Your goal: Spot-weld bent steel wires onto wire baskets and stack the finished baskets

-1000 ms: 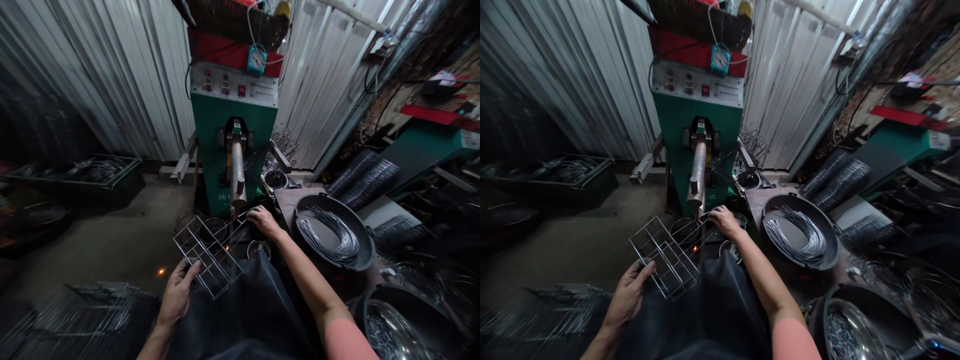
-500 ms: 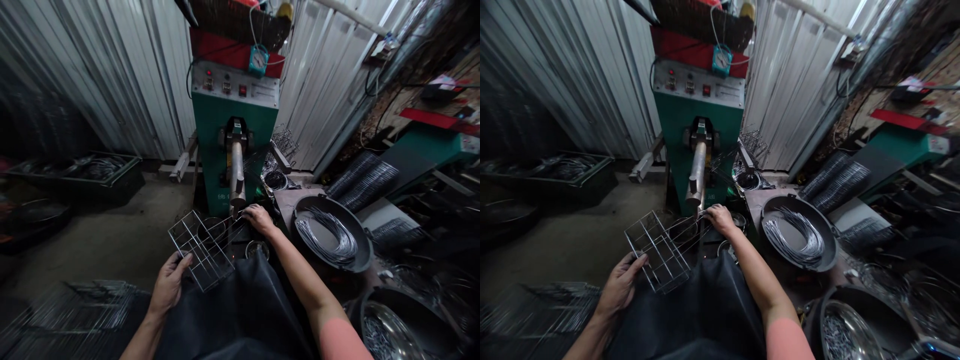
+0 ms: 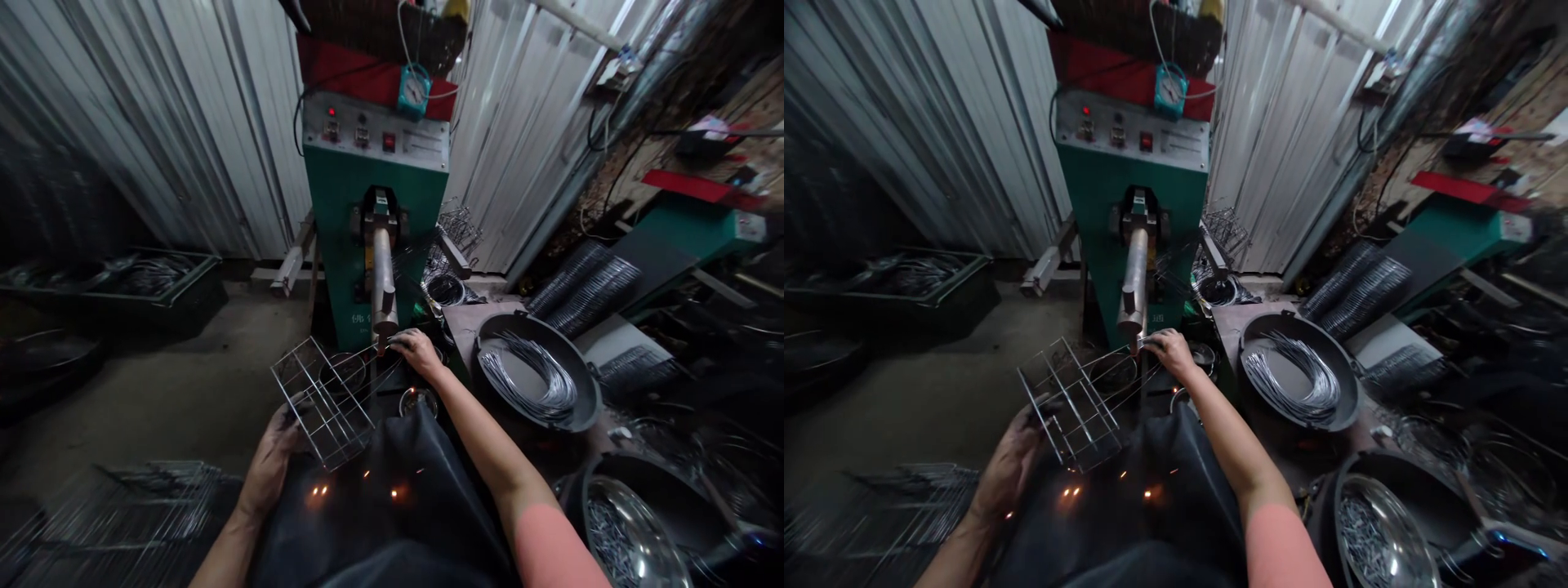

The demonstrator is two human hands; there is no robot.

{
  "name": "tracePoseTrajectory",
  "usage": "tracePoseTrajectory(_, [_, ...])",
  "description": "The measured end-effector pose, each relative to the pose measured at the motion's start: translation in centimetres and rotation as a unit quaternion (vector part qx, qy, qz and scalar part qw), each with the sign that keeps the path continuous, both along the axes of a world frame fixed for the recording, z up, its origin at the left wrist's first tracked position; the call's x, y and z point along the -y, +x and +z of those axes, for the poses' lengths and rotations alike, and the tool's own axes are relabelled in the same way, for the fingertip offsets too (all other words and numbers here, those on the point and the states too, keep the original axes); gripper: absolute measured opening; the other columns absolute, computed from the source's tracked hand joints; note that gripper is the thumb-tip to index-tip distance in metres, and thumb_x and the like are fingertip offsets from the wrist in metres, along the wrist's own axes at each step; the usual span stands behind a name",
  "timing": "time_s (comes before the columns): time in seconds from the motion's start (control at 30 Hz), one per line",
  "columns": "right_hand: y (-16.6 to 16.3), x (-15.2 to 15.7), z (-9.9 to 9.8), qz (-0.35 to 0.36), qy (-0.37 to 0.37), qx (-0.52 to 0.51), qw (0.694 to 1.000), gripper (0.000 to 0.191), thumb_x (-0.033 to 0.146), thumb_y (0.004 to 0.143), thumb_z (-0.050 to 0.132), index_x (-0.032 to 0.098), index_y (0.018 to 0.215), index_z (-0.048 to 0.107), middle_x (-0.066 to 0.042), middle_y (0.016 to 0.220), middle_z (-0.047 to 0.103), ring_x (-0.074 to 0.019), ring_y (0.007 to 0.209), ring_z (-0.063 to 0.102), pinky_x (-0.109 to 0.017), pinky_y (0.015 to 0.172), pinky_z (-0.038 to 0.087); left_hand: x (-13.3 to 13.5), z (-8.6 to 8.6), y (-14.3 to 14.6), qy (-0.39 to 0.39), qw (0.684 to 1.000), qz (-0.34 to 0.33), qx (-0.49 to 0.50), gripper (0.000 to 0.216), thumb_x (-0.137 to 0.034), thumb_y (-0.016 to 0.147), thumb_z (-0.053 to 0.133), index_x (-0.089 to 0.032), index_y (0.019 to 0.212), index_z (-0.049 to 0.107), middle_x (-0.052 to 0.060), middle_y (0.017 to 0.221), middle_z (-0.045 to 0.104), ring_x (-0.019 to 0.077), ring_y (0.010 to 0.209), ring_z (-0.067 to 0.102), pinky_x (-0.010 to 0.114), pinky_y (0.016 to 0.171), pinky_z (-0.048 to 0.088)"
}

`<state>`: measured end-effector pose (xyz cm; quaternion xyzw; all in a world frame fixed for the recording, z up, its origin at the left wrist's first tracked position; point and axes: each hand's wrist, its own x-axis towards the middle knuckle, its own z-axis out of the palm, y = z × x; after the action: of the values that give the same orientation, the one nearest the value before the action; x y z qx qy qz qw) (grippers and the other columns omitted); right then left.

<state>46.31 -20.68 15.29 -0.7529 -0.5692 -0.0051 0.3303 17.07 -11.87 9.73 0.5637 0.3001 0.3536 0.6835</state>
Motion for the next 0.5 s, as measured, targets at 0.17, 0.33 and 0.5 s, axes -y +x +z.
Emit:
tracePoseTrajectory(0.17, [0.2, 4.7, -0.2, -0.051, 0.096, -0.076, 0.991, 0.026, 0.03, 0.084, 0.055, 0.021, 0.107, 0.063, -0.007, 0.105, 0.064, -0.017, 0.098, 0.057, -0.031, 0.088, 0.044, 0.1, -5.1, -3.0, 0.366, 0.909, -0.024, -0.2, 0.082, -0.045, 0.058, 0.072, -0.021, 0.129, 0.041, 0.016, 0.131, 0.046, 0.0343, 0.123, 0.038, 0.055, 0.105, 0.017])
tracePoseTrajectory(0.33, [0.1, 15.9, -3.4, -0.121, 0.016, -0.076, 0.99, 0.027, 0.032, 0.082, 0.053, 0.02, 0.104, 0.064, -0.008, 0.101, 0.065, -0.0205, 0.095, 0.06, -0.035, 0.086, 0.046, -0.4, -7.3, -3.8, 0.551, 0.779, -0.058, -0.294, 0.04, -0.026, 0.079, 0.05, -0.022, 0.118, 0.056, 0.016, 0.125, 0.05, 0.031, 0.119, 0.043, 0.058, 0.105, 0.009])
tracePoseTrajectory(0.5, [-2.6, 30.6, -5.5, -0.345, -0.054, -0.069, 0.935, 0.025, 0.026, 0.08, 0.051, 0.021, 0.1, 0.066, -0.007, 0.1, 0.067, -0.0213, 0.095, 0.061, -0.037, 0.087, 0.046, -0.2, -5.6, -2.6, 0.522, 0.819, -0.162, -0.175, 0.031, -0.025, 0.085, 0.045, -0.041, 0.109, 0.057, -0.002, 0.111, 0.059, 0.0225, 0.103, 0.054, 0.057, 0.101, 0.023])
